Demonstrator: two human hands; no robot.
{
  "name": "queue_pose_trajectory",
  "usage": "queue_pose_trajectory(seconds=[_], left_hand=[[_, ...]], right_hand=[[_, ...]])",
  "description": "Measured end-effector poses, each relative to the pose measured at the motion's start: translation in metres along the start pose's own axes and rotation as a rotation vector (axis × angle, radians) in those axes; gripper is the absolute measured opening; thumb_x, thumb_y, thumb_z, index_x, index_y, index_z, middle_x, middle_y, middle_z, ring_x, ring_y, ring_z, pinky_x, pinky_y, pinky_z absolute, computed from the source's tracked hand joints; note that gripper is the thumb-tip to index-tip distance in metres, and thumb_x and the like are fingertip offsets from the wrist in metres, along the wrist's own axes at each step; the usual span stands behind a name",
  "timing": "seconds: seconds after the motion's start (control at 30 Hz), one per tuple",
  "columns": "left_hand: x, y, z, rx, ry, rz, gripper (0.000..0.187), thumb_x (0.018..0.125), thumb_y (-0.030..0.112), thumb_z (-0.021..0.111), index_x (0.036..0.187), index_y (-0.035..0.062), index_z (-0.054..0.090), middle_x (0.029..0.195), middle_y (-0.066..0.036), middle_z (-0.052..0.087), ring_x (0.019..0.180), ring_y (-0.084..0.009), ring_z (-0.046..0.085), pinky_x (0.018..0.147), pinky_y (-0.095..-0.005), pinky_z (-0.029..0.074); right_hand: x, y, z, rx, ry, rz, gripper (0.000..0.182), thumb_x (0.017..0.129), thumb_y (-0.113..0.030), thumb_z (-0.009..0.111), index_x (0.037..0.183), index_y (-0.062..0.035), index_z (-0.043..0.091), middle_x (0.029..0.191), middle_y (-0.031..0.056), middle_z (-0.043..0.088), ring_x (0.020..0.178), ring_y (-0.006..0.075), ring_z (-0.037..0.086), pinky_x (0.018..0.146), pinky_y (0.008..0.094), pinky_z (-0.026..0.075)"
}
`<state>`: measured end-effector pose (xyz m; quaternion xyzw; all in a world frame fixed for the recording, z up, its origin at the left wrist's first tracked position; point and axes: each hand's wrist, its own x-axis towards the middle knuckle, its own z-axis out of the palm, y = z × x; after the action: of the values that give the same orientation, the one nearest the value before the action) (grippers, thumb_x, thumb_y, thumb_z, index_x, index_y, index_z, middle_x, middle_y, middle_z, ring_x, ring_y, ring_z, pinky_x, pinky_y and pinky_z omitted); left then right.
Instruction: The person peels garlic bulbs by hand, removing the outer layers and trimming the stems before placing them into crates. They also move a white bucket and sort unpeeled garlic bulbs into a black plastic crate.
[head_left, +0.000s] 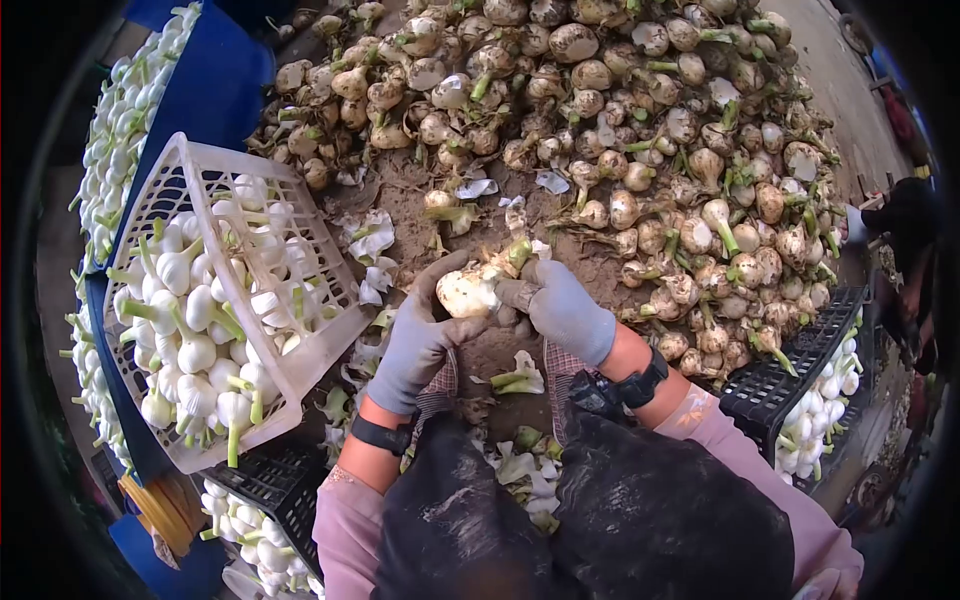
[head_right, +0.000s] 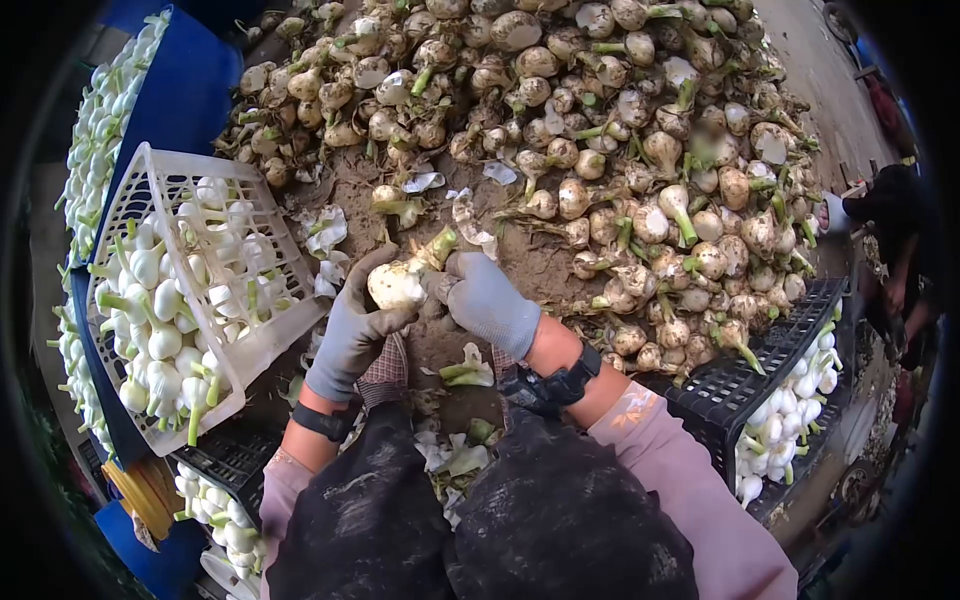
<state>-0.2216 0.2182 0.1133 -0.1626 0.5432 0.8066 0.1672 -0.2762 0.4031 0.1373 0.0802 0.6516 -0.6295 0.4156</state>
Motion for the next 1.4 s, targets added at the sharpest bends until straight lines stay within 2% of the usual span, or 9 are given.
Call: queue_pose_trajectory(seconds=[0.2,0.33,0.4,0.6,0.87,0.97,1.1,1.2,1.4], left_hand=[[0.002,0.001,0.017,-0.305,-0.094,-0.178,0.076,0.089,0.064,0.045,0.141,0.0088,0.034,0.096,-0.010,0.063,0.056,-0.0167,0.058,0.043,-0.0243,0.041],[-0.005,0.010,0.028,-0.153,-0.141,-0.212,0.071,0.088,0.037,0.063,0.144,0.0100,0.028,0.098,-0.009,0.062,0.058,-0.0161,0.060,0.045,-0.0252,0.045],[-0.003,0.004,0.033,0.127,-0.085,-0.087,0.080,0.081,0.007,0.070,0.145,0.0105,0.023,0.101,-0.007,0.060,0.069,-0.0134,0.061,0.055,-0.0248,0.050],[0.003,0.009,0.021,0.490,0.317,0.169,0.039,0.098,0.029,0.050,0.122,-0.0024,0.051,0.103,-0.009,0.059,0.089,-0.0125,0.056,0.081,-0.0257,0.047],[-0.003,0.025,0.027,0.213,0.178,0.021,0.022,0.091,0.008,0.060,0.111,-0.0023,0.058,0.099,-0.008,0.062,0.099,-0.0161,0.057,0.091,-0.0321,0.046],[-0.016,0.029,0.027,0.056,0.127,0.090,0.019,0.094,0.015,0.058,0.104,-0.0006,0.060,0.109,-0.014,0.062,0.105,-0.0204,0.057,0.093,-0.0354,0.046],[-0.034,0.049,0.017,-0.073,-0.024,0.277,0.033,0.096,0.031,0.053,0.111,0.0023,0.057,0.131,-0.020,0.051,0.123,-0.0311,0.049,0.101,-0.0446,0.042],[-0.061,0.099,0.026,-0.067,0.261,0.541,0.042,0.098,0.033,0.048,0.127,0.0019,0.049,0.140,-0.020,0.042,0.127,-0.0309,0.045,0.105,-0.0443,0.038],[-0.104,0.168,0.016,0.716,1.103,1.164,0.040,0.097,0.021,0.048,0.130,-0.0013,0.047,0.139,-0.020,0.044,0.127,-0.0291,0.046,0.106,-0.0404,0.038]], right_hand=[[0.004,0.038,-0.006,-1.105,0.317,-0.430,0.029,0.085,-0.023,0.068,0.097,0.0016,0.060,0.085,0.0163,0.067,0.081,0.0289,0.067,0.070,0.0368,0.051],[0.010,0.051,-0.008,0.035,0.170,-0.627,0.032,0.086,-0.013,0.067,0.113,0.0035,0.058,0.104,0.0113,0.066,0.096,0.0163,0.063,0.083,0.0310,0.049],[0.008,0.046,-0.018,0.269,-0.082,-0.181,0.028,0.088,-0.010,0.066,0.111,0.0039,0.059,0.101,0.0071,0.066,0.090,0.0111,0.060,0.079,0.0275,0.050],[-0.020,0.013,-0.007,-0.049,-0.168,-0.109,0.022,0.086,-0.012,0.069,0.105,-0.0006,0.066,0.089,0.0029,0.067,0.081,0.0073,0.058,0.069,0.0259,0.048],[-0.002,0.031,-0.009,-0.218,-0.174,-0.229,0.031,0.081,-0.020,0.068,0.105,-0.0012,0.063,0.091,0.0171,0.068,0.087,0.0251,0.066,0.078,0.0379,0.050],[0.002,0.028,-0.028,-0.879,0.278,-0.224,0.029,0.076,-0.021,0.062,0.098,-0.0031,0.063,0.092,0.0195,0.066,0.088,0.0390,0.063,0.073,0.0467,0.050],[-0.006,0.043,-0.025,-1.159,-0.061,0.014,0.024,0.076,-0.017,0.058,0.095,-0.0050,0.067,0.090,0.0163,0.069,0.088,0.0332,0.067,0.073,0.0427,0.052],[-0.027,0.052,0.000,-1.365,-0.544,0.073,0.027,0.075,-0.014,0.058,0.100,-0.0058,0.067,0.092,0.0153,0.069,0.089,0.0328,0.067,0.073,0.0425,0.052],[-0.017,0.040,-0.051,-1.153,0.064,-0.305,0.045,0.075,-0.019,0.066,0.117,-0.0048,0.056,0.110,0.0159,0.059,0.103,0.0327,0.060,0.079,0.0453,0.050]])
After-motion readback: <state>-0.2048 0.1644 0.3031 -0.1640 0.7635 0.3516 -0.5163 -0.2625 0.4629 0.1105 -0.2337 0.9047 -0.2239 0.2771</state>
